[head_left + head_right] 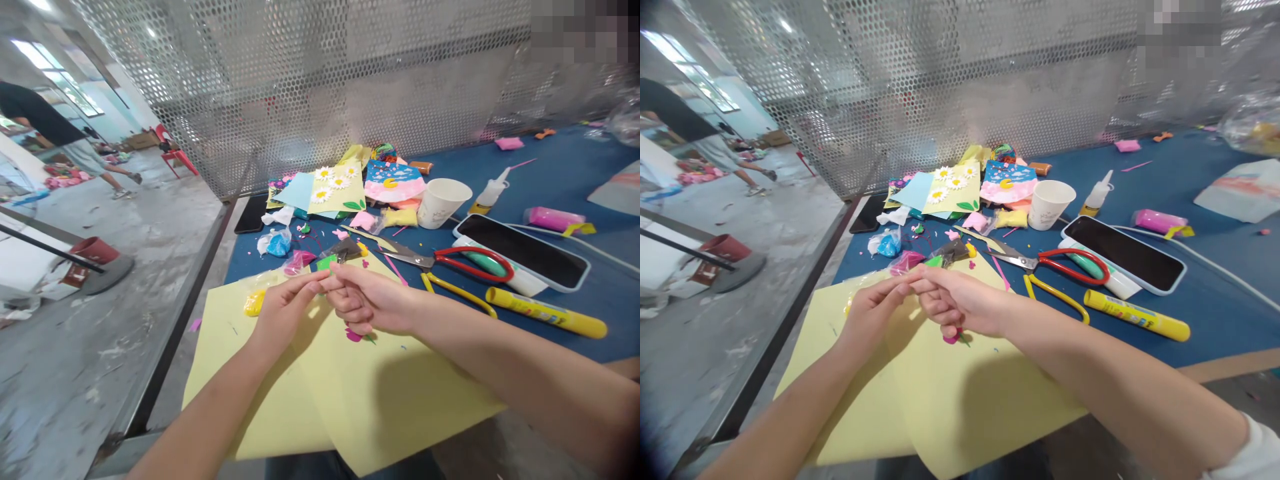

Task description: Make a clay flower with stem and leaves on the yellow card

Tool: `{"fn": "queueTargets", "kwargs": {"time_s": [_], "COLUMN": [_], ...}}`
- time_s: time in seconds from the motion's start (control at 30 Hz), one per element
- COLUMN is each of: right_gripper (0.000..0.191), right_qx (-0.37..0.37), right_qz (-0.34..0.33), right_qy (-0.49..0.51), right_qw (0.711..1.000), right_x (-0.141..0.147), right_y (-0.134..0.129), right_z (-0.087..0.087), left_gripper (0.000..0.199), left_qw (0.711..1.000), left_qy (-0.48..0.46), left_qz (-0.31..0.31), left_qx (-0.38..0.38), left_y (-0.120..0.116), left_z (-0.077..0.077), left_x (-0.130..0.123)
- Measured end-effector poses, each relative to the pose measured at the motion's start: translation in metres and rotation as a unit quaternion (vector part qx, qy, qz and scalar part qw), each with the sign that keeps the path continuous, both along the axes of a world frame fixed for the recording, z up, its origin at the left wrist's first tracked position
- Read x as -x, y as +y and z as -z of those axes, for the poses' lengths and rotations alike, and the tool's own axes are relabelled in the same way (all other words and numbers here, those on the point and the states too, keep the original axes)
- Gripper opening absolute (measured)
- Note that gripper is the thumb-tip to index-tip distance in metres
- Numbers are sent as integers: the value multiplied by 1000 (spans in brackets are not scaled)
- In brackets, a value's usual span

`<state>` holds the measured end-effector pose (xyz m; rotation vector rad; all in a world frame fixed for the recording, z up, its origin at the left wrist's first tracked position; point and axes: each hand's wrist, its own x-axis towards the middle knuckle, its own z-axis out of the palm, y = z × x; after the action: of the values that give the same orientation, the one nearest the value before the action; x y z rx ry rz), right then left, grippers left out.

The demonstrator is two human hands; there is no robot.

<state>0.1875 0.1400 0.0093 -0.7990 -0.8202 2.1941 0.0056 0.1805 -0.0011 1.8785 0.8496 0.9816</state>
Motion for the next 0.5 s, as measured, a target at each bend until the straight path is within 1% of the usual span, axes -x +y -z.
{"fn": "queueTargets", "kwargs": {"time_s": [0.13, 0.23, 0.33, 0.43, 0.5], "right_gripper": [31, 30, 31, 36, 35], "right_qx": [-2, -2, -3, -1, 6], "right_qz": [8, 9, 22, 29, 23], "right_qy": [-8, -7, -6, -6, 0], "right_qw": [1000, 1000, 1000, 1000, 1000], "right_x": [0, -1, -2, -3, -3], "right_y": [0, 2, 3, 4, 4], "right_z": [1, 1, 2, 3, 4], "left_gripper": [19, 20, 27, 35, 29], "left_qw": [1000, 1000, 999, 1000, 1000], "left_qy": [-9, -7, -9, -15, -15], "left_qz": [9, 20, 30, 18, 12], "left_qx": [-7, -13, -11, 1, 11], "left_y": [-2, -1, 1, 1, 1], "left_z": [-4, -1, 3, 4, 3], "left_x": [-3, -3, 0, 3, 3]}}
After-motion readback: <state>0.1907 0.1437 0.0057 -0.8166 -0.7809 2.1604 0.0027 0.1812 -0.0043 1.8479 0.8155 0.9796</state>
